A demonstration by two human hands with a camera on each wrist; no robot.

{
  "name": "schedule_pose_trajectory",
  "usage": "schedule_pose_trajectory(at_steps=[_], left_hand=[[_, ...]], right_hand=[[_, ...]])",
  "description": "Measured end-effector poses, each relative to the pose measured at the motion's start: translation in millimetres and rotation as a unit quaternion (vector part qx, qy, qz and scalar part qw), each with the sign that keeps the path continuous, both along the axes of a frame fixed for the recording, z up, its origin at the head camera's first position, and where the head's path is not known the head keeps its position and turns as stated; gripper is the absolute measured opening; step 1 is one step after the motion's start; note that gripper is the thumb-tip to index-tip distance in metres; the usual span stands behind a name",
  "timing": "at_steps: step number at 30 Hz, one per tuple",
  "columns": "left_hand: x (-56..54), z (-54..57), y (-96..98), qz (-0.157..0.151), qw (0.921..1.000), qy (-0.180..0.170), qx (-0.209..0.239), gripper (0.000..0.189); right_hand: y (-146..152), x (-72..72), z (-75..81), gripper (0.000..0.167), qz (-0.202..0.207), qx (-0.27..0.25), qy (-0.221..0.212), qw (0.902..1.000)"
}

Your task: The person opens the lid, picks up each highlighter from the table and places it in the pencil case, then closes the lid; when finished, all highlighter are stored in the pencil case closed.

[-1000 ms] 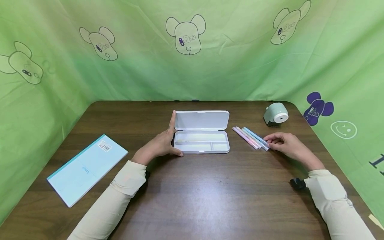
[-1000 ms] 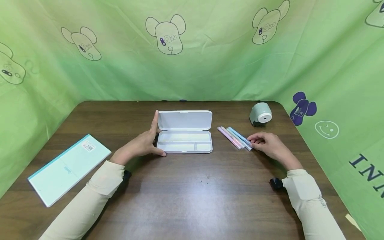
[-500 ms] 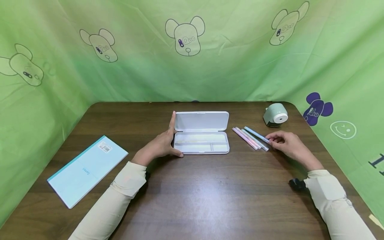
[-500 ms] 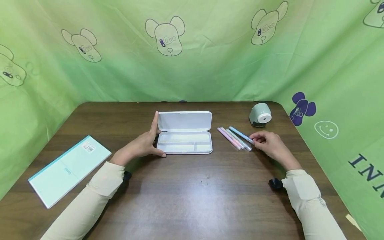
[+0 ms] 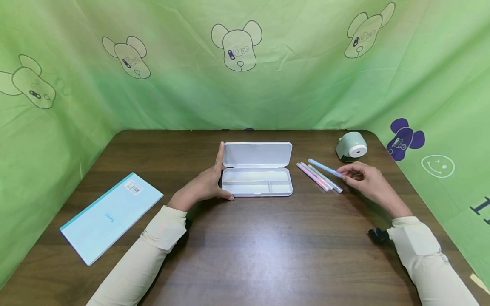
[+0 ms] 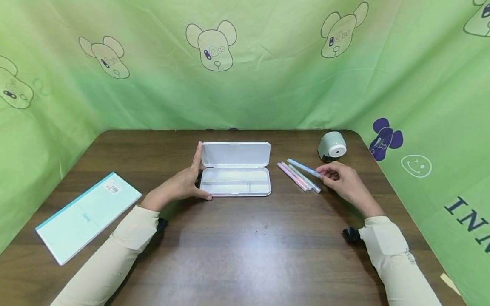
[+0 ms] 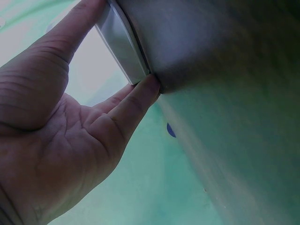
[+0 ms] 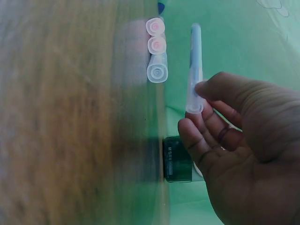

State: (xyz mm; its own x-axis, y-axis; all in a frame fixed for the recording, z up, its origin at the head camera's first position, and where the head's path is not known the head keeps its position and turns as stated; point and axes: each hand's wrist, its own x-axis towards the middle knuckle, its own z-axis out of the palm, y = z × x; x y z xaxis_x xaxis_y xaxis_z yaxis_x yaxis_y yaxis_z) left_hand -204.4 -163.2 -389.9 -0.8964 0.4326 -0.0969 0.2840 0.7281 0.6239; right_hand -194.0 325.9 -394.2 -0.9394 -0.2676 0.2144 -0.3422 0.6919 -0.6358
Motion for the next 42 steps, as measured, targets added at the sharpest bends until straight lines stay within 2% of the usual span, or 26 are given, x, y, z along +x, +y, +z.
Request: schedule_pose_trajectory(at_steps=[3,6,7,9,15,22,25,26,28,35,42], left_hand=[[-17.5,-26.5,-7.4,0.004,0.9999,0.001,0.011,0.172],[-37.2,-58.2,-16.8,0.003,0.9995,0.020,0.024,0.177],[-39.9,-61.6,-17.6,0.001,0.9995,0.022,0.024,0.178],[-35.6,-55.4,-15.4,-0.002,0.9995,0.026,0.019,0.177],[-9.1,-13.3,-4.0,-0.007,0.9999,0.011,0.010,0.170],[1.0,-0.6,-1.0,-0.005,0.9999,0.014,0.003,0.169],[8.6,10.8,2.7,-0.008,0.9999,-0.001,0.010,0.166],[9.2,11.6,3.1,-0.008,0.9999,-0.002,0.011,0.166],[4.0,4.0,1.2,-0.009,0.9999,0.013,0.002,0.167],[3.5,2.4,0.4,-0.008,0.9999,0.007,0.012,0.167],[-15.7,-25.5,-7.1,-0.006,0.9997,0.024,0.009,0.173]], right_hand=[[-2.8,-0.6,-0.3,0.018,0.013,-0.007,0.008,0.9999],[-7.3,-1.6,-0.1,0.018,0.024,-0.011,0.016,0.9995],[-9.1,-2.0,-0.1,0.018,0.028,-0.011,0.018,0.9994],[-12.9,-3.1,-0.4,0.019,0.035,-0.013,0.022,0.9991],[-27.9,-8.5,-3.0,0.021,0.061,-0.031,0.032,0.9971],[-45.4,-14.4,-4.1,0.020,0.085,-0.046,0.041,0.9945],[-51.2,-16.1,-4.4,0.021,0.091,-0.043,0.047,0.9938],[-53.1,-16.8,-4.6,0.021,0.094,-0.044,0.047,0.9935],[-57.7,-18.1,-4.4,0.021,0.101,-0.048,0.047,0.9926],[-77.1,-22.8,-3.1,0.018,0.116,-0.056,0.036,0.9910],[-96.4,-28.4,-4.4,0.019,0.128,-0.058,0.018,0.9900]])
